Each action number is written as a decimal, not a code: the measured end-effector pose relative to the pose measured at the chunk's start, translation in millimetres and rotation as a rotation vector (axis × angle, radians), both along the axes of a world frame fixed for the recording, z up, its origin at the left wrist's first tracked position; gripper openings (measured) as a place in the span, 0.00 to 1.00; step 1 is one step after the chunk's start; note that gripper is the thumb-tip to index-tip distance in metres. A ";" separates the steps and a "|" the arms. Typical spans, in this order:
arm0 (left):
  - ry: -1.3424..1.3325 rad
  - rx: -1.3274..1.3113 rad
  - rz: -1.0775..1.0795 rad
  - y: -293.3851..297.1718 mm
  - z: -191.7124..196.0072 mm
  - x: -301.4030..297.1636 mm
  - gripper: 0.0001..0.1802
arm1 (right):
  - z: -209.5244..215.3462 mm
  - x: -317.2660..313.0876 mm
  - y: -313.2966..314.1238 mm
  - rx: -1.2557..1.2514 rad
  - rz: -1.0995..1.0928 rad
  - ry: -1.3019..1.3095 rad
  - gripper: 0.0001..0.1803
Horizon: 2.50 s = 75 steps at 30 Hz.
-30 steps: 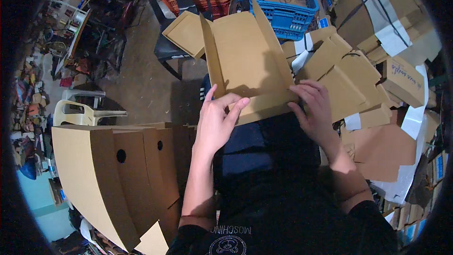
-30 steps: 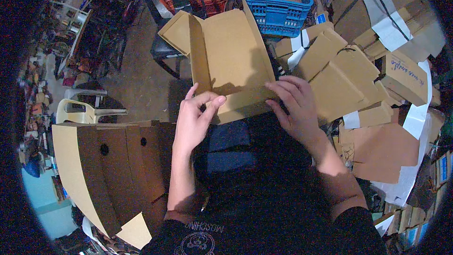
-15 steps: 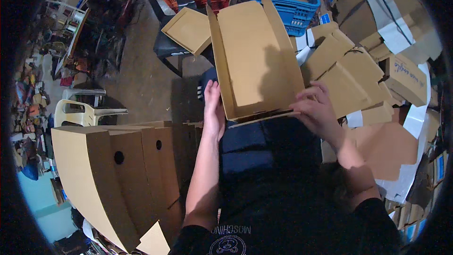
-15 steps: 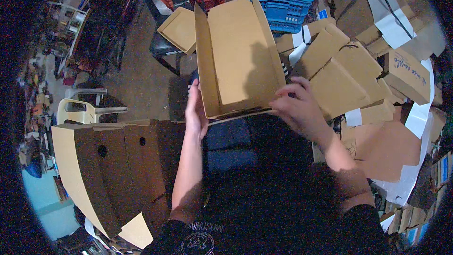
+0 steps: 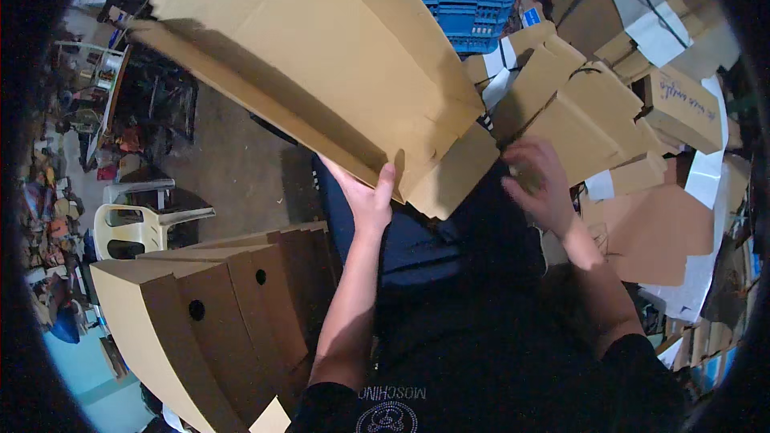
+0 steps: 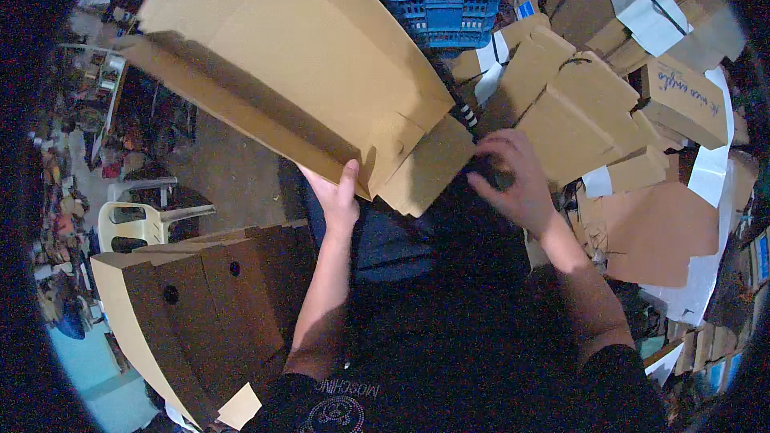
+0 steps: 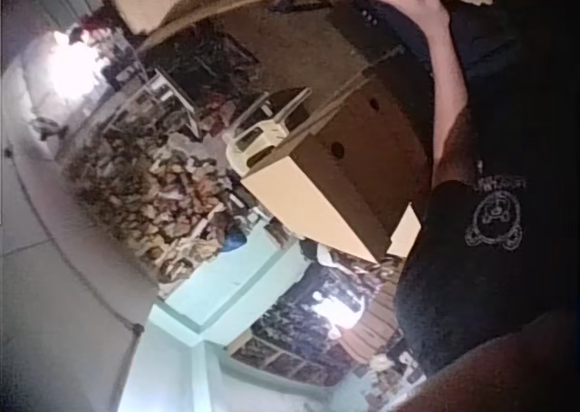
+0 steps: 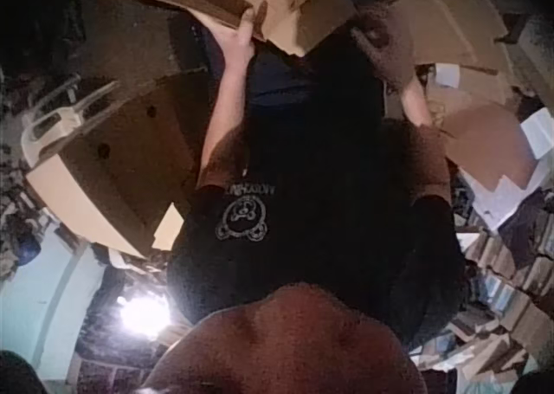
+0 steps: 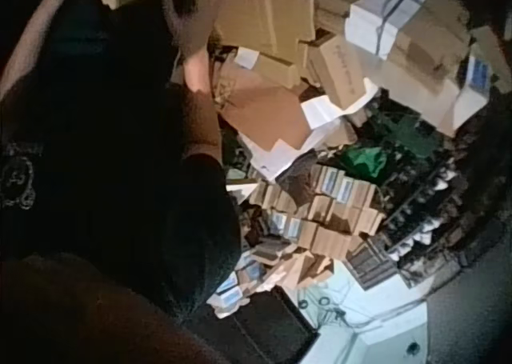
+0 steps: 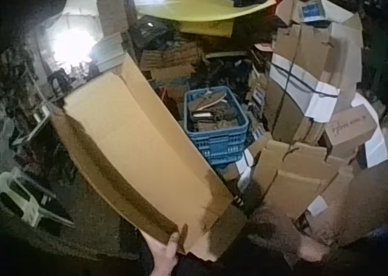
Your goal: Assembling and folding cardboard shoe boxes from flat sheets.
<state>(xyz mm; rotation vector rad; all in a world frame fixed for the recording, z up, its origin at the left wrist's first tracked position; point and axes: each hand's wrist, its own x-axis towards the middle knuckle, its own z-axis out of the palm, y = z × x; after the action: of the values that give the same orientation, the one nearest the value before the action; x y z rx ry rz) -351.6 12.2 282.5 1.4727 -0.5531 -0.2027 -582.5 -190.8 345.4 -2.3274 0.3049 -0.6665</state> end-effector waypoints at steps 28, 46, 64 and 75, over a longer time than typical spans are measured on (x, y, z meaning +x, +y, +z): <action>-0.387 0.190 0.126 11.1 -70.7 -9.6 0.66 | -60.6 93.3 3.3 1.418 -0.243 -0.201 0.22; -0.295 0.025 0.101 -9.4 -33.3 -13.1 0.69 | -27.5 80.2 -27.4 -0.325 -0.046 0.214 0.12; -0.356 0.102 0.084 -5.1 -45.6 -11.9 0.68 | -58.5 92.0 -29.2 -0.506 -0.143 0.224 0.11; -0.382 0.072 0.081 -15.1 -34.3 -15.4 0.67 | -40.5 87.5 -20.8 -0.267 -0.299 0.013 0.09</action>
<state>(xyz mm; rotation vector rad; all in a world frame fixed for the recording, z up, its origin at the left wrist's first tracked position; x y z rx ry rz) -367.0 -2.9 248.2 1.6107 -0.7976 0.1275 -495.0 -211.7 304.8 -2.5666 0.6114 -0.8822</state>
